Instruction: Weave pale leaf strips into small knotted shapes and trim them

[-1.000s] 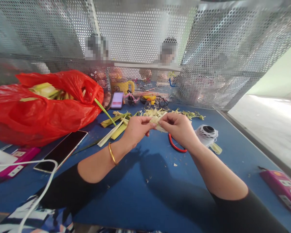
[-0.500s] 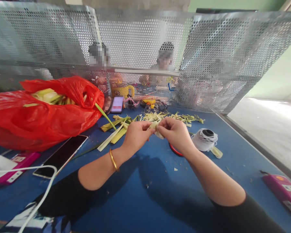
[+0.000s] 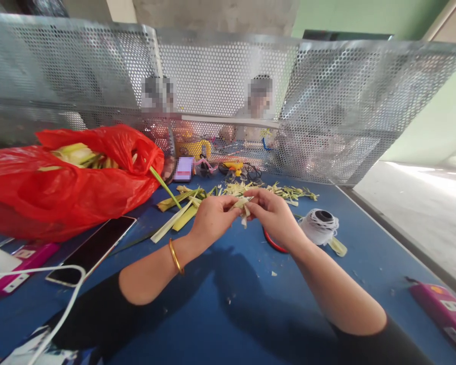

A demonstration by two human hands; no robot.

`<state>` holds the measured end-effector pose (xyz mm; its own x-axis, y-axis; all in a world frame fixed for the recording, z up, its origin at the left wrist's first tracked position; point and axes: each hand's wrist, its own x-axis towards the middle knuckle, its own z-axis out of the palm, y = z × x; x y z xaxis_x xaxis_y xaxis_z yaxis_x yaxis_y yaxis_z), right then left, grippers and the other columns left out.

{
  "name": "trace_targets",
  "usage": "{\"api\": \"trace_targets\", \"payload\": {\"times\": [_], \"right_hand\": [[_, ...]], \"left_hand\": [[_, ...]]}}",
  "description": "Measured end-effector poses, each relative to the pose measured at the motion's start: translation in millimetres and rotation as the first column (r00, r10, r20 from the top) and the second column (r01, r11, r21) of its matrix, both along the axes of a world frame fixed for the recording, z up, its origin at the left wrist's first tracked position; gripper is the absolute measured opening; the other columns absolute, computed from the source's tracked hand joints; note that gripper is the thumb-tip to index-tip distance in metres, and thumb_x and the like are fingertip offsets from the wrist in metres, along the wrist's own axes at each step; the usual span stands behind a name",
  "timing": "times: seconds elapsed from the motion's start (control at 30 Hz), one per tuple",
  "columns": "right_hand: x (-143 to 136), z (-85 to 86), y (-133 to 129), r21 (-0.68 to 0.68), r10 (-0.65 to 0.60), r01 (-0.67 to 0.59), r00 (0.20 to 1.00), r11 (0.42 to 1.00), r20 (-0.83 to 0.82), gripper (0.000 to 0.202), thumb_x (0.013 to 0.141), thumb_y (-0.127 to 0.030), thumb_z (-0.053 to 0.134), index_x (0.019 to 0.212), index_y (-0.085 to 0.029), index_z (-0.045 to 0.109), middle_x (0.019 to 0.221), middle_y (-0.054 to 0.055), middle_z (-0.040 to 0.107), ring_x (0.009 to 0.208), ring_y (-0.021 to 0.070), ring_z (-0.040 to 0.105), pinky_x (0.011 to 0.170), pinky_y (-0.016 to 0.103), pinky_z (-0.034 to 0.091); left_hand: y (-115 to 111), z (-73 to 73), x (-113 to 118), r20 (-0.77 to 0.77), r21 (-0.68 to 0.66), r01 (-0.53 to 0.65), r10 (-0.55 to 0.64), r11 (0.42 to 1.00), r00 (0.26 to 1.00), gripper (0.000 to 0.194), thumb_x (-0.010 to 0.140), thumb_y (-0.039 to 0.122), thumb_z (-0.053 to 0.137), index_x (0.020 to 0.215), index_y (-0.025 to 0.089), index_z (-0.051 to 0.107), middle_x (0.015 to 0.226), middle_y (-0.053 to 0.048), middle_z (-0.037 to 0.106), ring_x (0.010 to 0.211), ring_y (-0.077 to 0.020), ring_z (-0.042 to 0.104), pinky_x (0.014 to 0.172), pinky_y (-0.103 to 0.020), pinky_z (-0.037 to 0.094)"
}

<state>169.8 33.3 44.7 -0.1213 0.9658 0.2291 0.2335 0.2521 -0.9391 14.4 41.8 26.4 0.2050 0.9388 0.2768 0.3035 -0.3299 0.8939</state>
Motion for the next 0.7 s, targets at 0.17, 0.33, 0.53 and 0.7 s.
{"api": "trace_targets", "payload": {"times": [0.17, 0.33, 0.53, 0.7], "right_hand": [[3.2, 3.7, -0.8, -0.019, 0.040, -0.039, 0.998, 0.999, 0.055, 0.010, 0.075, -0.031, 0.058, 0.072, -0.022, 0.061, 0.064, -0.001, 0.068, 0.059, 0.0153, 0.063, 0.063, 0.030, 0.050], [4.7, 0.4, -4.2, 0.174, -0.126, 0.070, 0.934, 0.982, 0.334, 0.017, 0.082, -0.031, 0.055, 0.069, -0.022, 0.058, 0.058, -0.002, 0.062, 0.057, 0.0138, 0.054, 0.061, 0.028, 0.040], [7.6, 3.6, -3.5, 0.234, -0.185, 0.085, 0.875, 0.968, 0.447, 0.011, 0.073, -0.019, 0.057, 0.062, -0.021, 0.058, 0.062, -0.002, 0.057, 0.060, 0.0131, 0.049, 0.059, 0.027, 0.034], [8.9, 1.5, 3.4, 0.135, -0.141, 0.102, 0.934, 0.986, 0.328, 0.016, 0.074, -0.023, 0.058, 0.058, -0.020, 0.056, 0.056, -0.003, 0.054, 0.056, 0.0117, 0.046, 0.057, 0.027, 0.034]], "left_hand": [[-6.0, 7.3, -2.4, -0.203, 0.129, -0.036, 0.062, 0.991, 0.977, 0.017, 0.081, 0.021, 0.063, 0.085, 0.023, 0.080, 0.072, 0.000, 0.074, 0.069, -0.0161, 0.061, 0.062, -0.023, 0.039], [-9.7, 9.9, -1.9, -0.332, 0.188, -0.035, 0.097, 0.982, 0.938, 0.017, 0.082, 0.021, 0.063, 0.079, 0.025, 0.079, 0.065, 0.000, 0.070, 0.064, -0.0163, 0.059, 0.059, -0.024, 0.034], [-11.7, 9.6, 0.1, -0.451, 0.165, -0.024, 0.097, 0.986, 0.887, 0.020, 0.083, 0.024, 0.065, 0.095, 0.027, 0.081, 0.077, -0.004, 0.075, 0.071, -0.0195, 0.063, 0.062, -0.026, 0.033], [-9.2, 11.2, -1.7, -0.457, 0.114, 0.022, 0.033, 0.993, 0.889, 0.017, 0.079, 0.023, 0.064, 0.084, 0.025, 0.080, 0.060, 0.000, 0.066, 0.060, -0.0157, 0.054, 0.056, -0.025, 0.030]]}}
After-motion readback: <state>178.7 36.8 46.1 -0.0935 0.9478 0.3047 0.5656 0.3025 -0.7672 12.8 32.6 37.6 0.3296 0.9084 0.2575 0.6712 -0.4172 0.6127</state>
